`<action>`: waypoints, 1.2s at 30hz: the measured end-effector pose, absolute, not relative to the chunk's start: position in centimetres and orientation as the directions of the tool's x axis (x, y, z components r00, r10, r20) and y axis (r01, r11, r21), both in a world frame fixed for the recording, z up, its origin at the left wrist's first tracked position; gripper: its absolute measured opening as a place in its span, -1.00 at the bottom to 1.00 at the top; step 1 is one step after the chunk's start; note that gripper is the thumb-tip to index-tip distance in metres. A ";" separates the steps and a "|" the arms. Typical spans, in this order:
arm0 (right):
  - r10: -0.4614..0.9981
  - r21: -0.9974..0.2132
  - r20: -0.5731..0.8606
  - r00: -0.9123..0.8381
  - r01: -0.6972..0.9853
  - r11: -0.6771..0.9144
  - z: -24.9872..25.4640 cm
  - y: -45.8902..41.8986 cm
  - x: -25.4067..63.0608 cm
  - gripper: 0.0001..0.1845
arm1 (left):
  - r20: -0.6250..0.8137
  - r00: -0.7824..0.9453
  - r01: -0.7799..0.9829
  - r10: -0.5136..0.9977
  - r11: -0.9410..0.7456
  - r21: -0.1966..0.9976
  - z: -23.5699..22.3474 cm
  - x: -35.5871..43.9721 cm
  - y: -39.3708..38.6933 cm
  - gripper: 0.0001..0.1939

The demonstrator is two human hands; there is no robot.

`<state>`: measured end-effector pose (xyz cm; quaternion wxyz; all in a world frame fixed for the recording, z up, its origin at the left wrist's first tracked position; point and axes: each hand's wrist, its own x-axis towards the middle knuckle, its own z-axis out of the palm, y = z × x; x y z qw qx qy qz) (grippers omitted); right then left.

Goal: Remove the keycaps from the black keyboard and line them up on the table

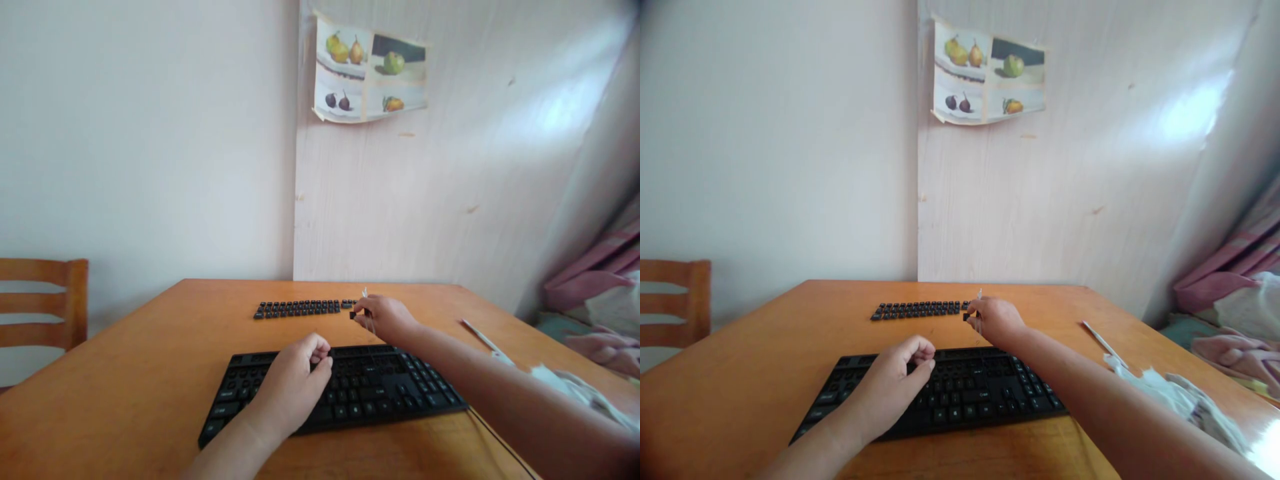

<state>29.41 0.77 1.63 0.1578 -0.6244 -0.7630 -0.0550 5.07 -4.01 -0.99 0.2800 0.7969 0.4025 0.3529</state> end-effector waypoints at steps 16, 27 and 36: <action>0.984 0.029 0.140 -0.109 0.994 0.106 -1.4 8.3 30.2 -0.71 | 0.432 0.569 0.621 0.699 -0.710 0.332 -1.5 5.3 -5.0 -0.88; 0.981 0.082 0.110 -0.157 0.986 0.149 -1.7 9.1 29.7 -0.72 | 0.403 0.587 0.616 0.702 -0.710 0.340 -1.1 5.3 -5.3 -0.90; 0.977 0.090 0.116 -0.178 0.982 0.168 -1.8 9.1 29.6 -0.72 | 0.398 0.601 0.610 0.693 -0.719 0.332 -1.1 5.3 -5.3 -0.90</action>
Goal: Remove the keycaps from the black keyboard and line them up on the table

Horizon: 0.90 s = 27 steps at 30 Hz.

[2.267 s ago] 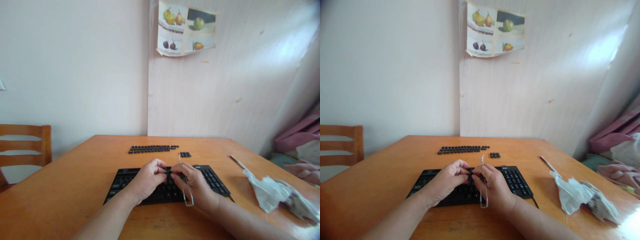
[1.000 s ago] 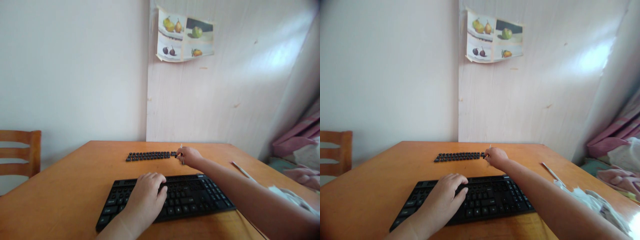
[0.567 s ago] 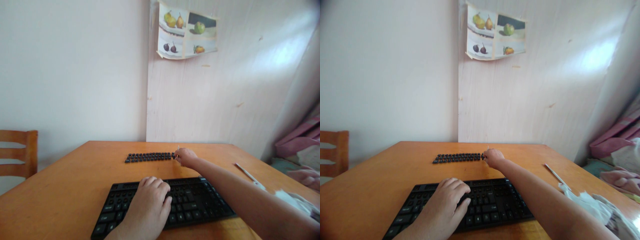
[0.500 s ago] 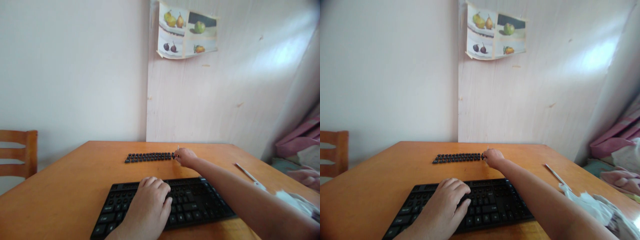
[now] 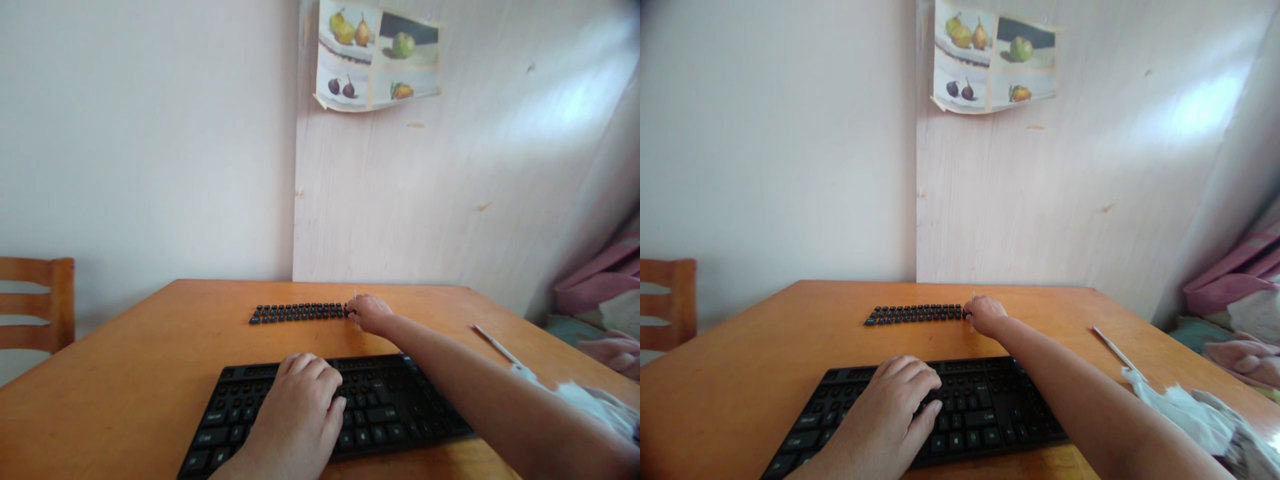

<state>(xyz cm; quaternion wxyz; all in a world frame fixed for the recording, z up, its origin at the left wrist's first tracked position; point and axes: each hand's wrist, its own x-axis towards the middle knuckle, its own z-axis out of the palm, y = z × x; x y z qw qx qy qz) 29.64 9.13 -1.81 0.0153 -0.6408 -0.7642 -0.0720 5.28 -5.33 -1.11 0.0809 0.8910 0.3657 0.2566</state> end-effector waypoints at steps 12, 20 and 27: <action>0.976 0.077 0.147 -0.161 0.986 0.151 -1.6 8.9 29.8 -0.71 | 0.404 0.599 0.607 0.692 -0.721 0.334 -1.2 5.3 -5.2 -0.90; 0.983 0.074 0.150 -0.105 0.993 0.095 -1.7 9.0 31.2 -0.68 | 0.418 0.599 0.601 0.683 -0.728 0.329 -1.2 5.4 -5.3 -0.90; 0.983 0.026 0.161 -0.090 0.996 0.087 -1.9 9.2 30.9 -0.73 | 0.406 0.601 0.607 0.688 -0.724 0.328 -1.2 5.3 -5.2 -0.90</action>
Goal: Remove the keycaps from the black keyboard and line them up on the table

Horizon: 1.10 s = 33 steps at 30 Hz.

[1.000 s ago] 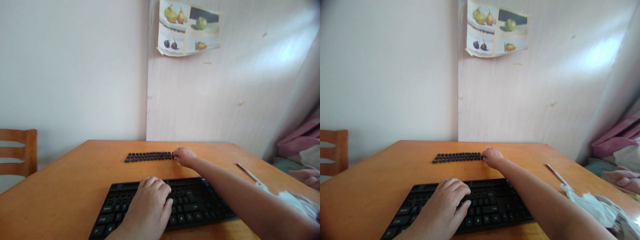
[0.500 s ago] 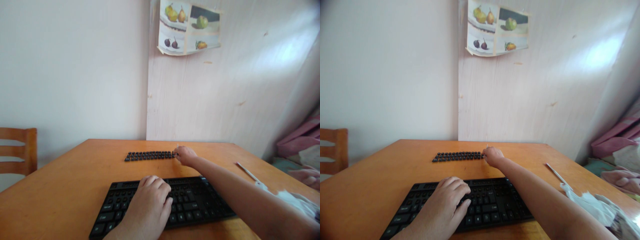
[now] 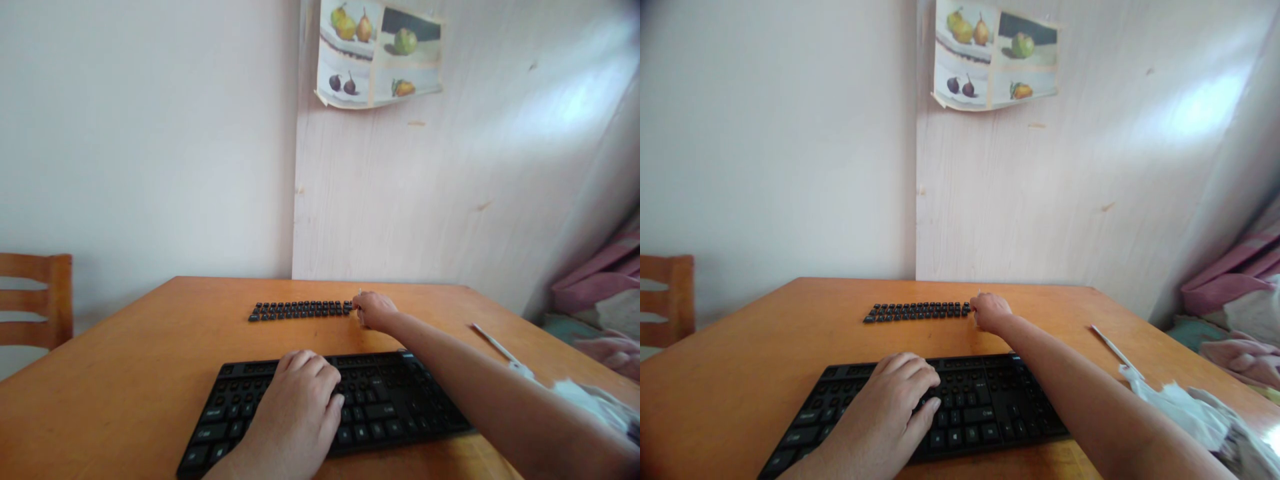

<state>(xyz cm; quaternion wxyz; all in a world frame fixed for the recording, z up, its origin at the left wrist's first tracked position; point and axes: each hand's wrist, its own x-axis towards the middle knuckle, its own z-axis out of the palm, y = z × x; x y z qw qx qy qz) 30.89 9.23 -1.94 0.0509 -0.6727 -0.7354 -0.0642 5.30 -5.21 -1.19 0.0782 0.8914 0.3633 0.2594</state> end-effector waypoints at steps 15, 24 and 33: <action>0.934 -0.663 0.356 -0.039 0.694 0.281 2.0 2.1 30.2 -0.74 | 0.410 0.598 0.625 0.688 -0.721 0.298 -1.4 4.9 -4.9 -0.66; 0.995 -0.820 0.096 -0.030 0.564 0.096 1.9 -5.0 29.5 -0.65 | 0.339 0.607 0.683 0.718 -0.690 0.238 -1.6 4.7 -4.7 -0.25; 0.982 -0.761 0.190 0.010 0.633 0.141 0.3 -6.6 28.9 -0.64 | 0.262 0.648 0.684 0.715 -0.698 0.213 -1.6 4.6 -4.5 -0.11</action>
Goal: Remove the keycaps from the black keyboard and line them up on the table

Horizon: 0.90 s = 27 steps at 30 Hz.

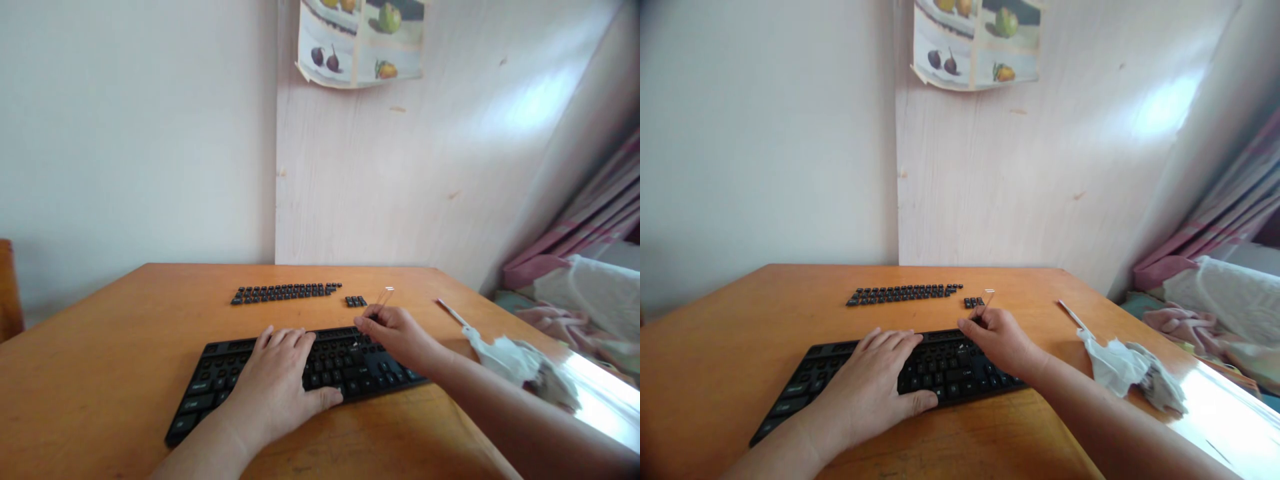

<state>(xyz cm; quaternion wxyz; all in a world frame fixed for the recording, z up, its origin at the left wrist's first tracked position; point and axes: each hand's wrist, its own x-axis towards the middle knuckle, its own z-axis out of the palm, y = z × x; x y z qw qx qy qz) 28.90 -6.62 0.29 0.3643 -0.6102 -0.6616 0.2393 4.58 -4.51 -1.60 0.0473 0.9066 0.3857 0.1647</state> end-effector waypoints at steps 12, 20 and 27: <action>0.976 -0.661 0.186 -0.115 0.720 0.211 0.3 -5.7 28.8 -0.84 | 0.199 0.663 0.685 0.722 -0.692 0.226 -1.8 4.5 -4.5 0.09; 0.980 -0.510 0.036 -0.194 0.840 0.185 0.0 -5.6 29.4 -0.76 | 0.176 0.673 0.684 0.718 -0.695 0.222 -2.1 4.4 -4.3 0.13; 0.972 -0.516 -0.004 -0.233 0.834 0.198 -0.7 -5.5 30.0 -0.75 | 0.163 0.668 0.693 0.726 -0.687 0.219 -2.1 4.4 -4.3 0.10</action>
